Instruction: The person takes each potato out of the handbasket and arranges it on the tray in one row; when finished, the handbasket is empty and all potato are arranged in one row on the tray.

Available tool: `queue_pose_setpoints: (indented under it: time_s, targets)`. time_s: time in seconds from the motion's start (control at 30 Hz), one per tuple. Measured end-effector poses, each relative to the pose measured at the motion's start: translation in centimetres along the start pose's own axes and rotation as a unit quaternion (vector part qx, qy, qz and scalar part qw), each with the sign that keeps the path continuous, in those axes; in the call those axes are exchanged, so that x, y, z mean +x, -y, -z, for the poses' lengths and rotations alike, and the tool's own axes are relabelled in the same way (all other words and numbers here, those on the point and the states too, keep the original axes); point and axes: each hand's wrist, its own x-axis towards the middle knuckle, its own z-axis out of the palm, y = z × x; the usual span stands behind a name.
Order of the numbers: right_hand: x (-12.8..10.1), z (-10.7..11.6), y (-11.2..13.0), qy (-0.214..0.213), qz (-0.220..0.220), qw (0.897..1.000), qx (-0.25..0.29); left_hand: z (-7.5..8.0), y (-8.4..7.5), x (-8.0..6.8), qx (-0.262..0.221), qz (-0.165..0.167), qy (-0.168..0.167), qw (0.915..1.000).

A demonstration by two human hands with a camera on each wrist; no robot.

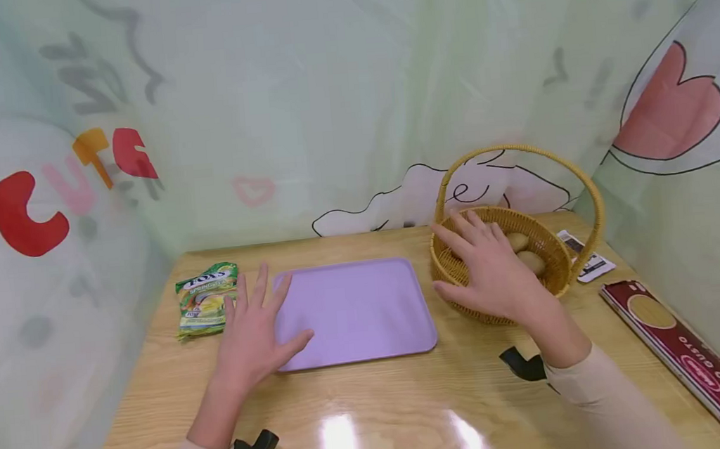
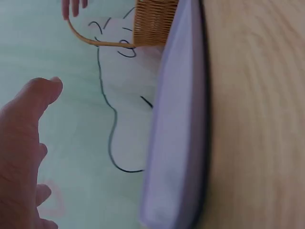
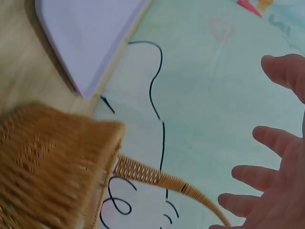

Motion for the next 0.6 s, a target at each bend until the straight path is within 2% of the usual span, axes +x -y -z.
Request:
queue_pose_setpoints:
  time_s: [0.13, 0.27, 0.4, 0.5, 0.6]
  targets:
    - [0.6, 1.0, -1.2, -0.016, -0.005, 1.000, 0.026, -2.2, 0.6, -0.2, -0.067, 0.003, 0.017, 0.9976]
    - [1.0, 1.5, -2.3, -0.029, -0.013, 0.998, 0.045, -4.2, 1.6, -0.6, -0.133, 0.001, 0.029, 0.9907]
    - [1.2, 1.8, -3.2, -0.025, -0.023, 0.998, 0.046, -5.6, 2.7, -0.9, -0.183, 0.015, 0.001, 0.9831]
    - [1.5, 1.9, -3.9, -0.025, -0.026, 0.999, 0.038, -6.2, 3.6, -1.0, -0.226, 0.037, -0.027, 0.9730]
    - [1.7, 1.9, -4.6, -0.022, -0.033, 0.999, 0.034, -6.9, 4.4, -1.1, -0.260, 0.055, -0.036, 0.9632]
